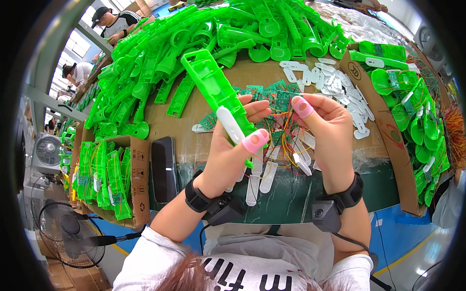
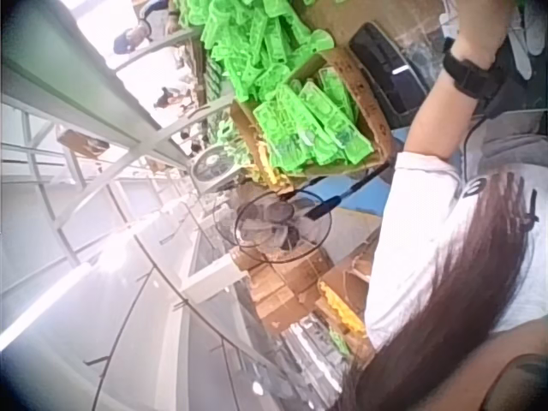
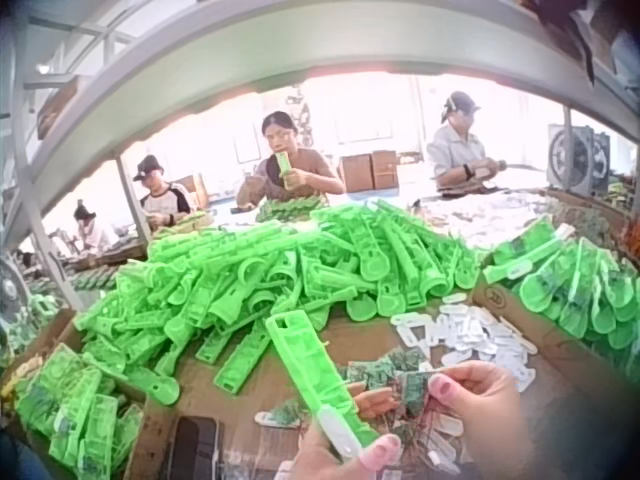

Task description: Assembling circuit boards and plastic components into green light housings.

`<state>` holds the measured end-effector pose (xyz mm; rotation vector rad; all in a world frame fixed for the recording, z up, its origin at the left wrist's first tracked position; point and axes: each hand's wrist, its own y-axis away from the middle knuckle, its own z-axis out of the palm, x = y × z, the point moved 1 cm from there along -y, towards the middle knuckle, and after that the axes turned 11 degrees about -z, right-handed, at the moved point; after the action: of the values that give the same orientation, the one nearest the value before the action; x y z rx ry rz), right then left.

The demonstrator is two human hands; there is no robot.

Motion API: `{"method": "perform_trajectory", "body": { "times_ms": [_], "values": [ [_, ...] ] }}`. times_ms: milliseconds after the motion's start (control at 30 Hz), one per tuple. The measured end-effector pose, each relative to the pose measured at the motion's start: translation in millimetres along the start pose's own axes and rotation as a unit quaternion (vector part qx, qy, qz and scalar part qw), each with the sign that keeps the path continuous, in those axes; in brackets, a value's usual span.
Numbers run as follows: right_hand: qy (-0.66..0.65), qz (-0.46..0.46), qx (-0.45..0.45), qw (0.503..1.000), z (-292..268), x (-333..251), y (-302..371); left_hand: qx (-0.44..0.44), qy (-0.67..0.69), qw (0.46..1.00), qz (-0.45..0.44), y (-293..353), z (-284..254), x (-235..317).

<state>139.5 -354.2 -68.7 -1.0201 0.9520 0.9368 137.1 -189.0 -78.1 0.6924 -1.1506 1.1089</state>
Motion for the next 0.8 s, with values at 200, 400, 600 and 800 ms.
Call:
{"method": "perform_trajectory", "body": {
  "times_ms": [200, 400, 600, 800],
  "values": [
    [-0.091, 0.095, -0.074, 0.989, 3.4, -2.1, 6.1, 0.002, 0.1, 0.991, -0.093, 1.0, -0.7, 2.8],
    [-0.101, 0.119, -0.116, 0.981, 8.2, -5.6, 8.9, -0.084, 0.142, 0.974, -0.155, 0.0, -5.1, -2.7],
    [-0.116, 0.129, -0.127, 0.977, 9.5, -8.4, 11.3, -0.079, 0.157, 0.978, -0.115, -0.9, 1.9, 3.1],
    [-0.135, 0.108, -0.115, 0.978, 10.2, -6.0, 12.5, -0.064, 0.078, 0.994, -0.044, -3.1, 2.1, 0.9]
  ]
}}
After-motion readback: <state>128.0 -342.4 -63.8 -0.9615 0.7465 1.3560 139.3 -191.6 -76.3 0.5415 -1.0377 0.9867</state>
